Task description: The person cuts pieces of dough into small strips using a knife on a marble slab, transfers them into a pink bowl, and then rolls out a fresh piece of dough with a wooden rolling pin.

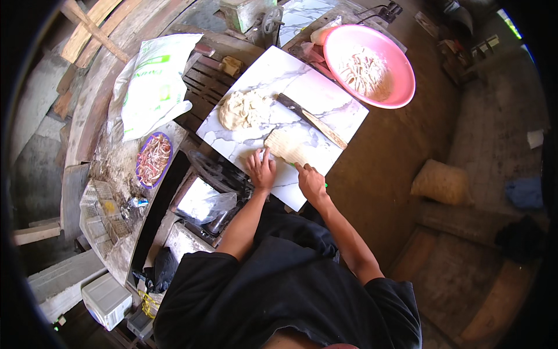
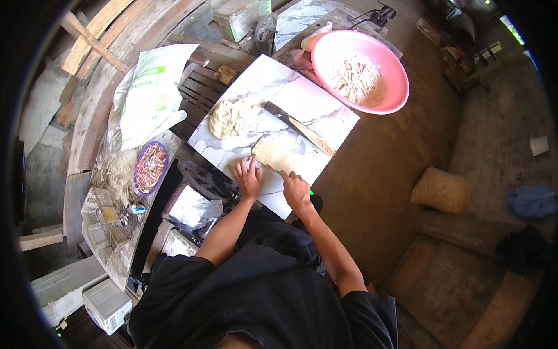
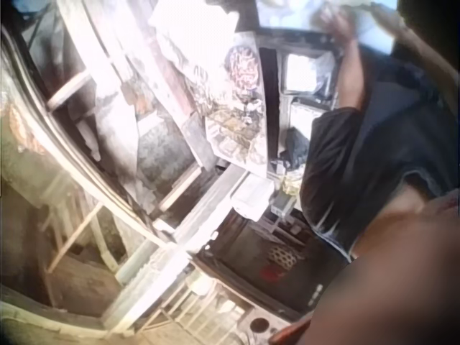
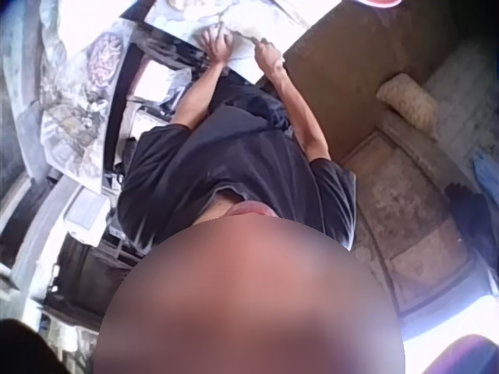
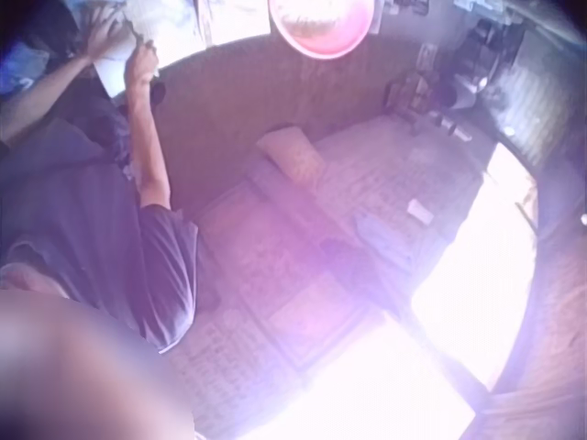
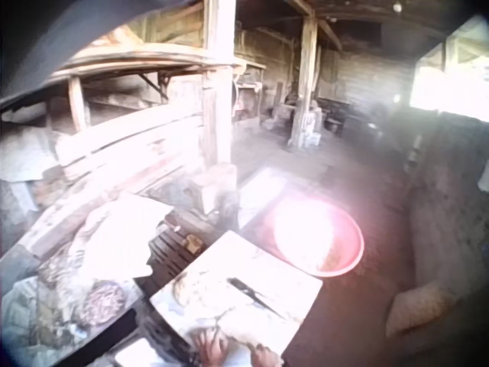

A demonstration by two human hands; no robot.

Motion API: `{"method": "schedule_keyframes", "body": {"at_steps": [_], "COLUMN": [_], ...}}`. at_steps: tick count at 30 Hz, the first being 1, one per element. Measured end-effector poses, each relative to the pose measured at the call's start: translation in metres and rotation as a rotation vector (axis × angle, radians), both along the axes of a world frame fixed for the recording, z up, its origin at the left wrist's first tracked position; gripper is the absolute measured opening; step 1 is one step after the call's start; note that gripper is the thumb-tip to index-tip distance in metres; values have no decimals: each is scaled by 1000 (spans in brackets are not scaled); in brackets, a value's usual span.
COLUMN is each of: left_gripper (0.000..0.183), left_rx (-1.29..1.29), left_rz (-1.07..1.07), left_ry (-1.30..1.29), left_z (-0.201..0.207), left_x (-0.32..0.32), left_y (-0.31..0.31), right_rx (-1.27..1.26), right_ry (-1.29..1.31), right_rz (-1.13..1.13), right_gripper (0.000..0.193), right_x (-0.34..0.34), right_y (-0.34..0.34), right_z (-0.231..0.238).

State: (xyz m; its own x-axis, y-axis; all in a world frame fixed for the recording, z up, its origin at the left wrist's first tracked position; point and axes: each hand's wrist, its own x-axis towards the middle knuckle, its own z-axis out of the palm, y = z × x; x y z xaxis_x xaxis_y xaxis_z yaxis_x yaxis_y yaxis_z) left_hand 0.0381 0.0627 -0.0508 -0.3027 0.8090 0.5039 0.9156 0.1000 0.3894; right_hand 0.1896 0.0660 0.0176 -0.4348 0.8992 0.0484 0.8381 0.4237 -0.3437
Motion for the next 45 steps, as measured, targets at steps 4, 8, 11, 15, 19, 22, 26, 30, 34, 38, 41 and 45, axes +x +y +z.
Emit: {"method": "schedule_keyframes", "body": {"at_steps": [4, 8, 11, 15, 19, 22, 26, 30, 34, 38, 41, 45], "left_gripper": [35, 35, 34, 33, 34, 33, 32, 31, 32, 37, 39, 42], "left_rx": [-15, 1, -29, -25, -19, 9, 20, -5, -32, 91, 87, 62], "left_rz": [-36, -357, -494, -503, -505, -513, -521, -514, -484, -188, -36, 108], "left_ry": [-31, 52, 100, 113, 143, 157, 162, 149, 90, -270, -315, -384], "left_z": [3, 7, 10, 9, 9, 7, 7, 10, 6, -6, -1, 29], "left_x": [-4, -8, -9, -13, -13, -15, -18, -18, -24, -18, -6, 49], "left_y": [-2, -3, -5, -6, -5, -4, -5, -5, -1, 19, 33, 41], "right_rx": [1, 1, 24, 52, 66, 67, 62, 66, -21, 91, 51, 22], "right_ry": [-14, -26, -24, -19, -2, 0, 3, -2, -60, 177, 197, -3], "right_rz": [-40, -65, -64, -63, -58, -56, -53, -67, -52, -78, -57, 28], "right_gripper": [27, 27, 27, 28, 26, 25, 25, 24, 25, 35, 43, 52], "right_x": [5, 11, 17, 21, 26, 29, 34, 42, 45, 31, 13, 31], "right_y": [-6, -10, -12, -17, -18, -19, -23, -25, -19, 17, 55, 102], "right_z": [-2, -3, -2, 1, 4, 3, 5, 4, 19, 12, 5, 31]}}
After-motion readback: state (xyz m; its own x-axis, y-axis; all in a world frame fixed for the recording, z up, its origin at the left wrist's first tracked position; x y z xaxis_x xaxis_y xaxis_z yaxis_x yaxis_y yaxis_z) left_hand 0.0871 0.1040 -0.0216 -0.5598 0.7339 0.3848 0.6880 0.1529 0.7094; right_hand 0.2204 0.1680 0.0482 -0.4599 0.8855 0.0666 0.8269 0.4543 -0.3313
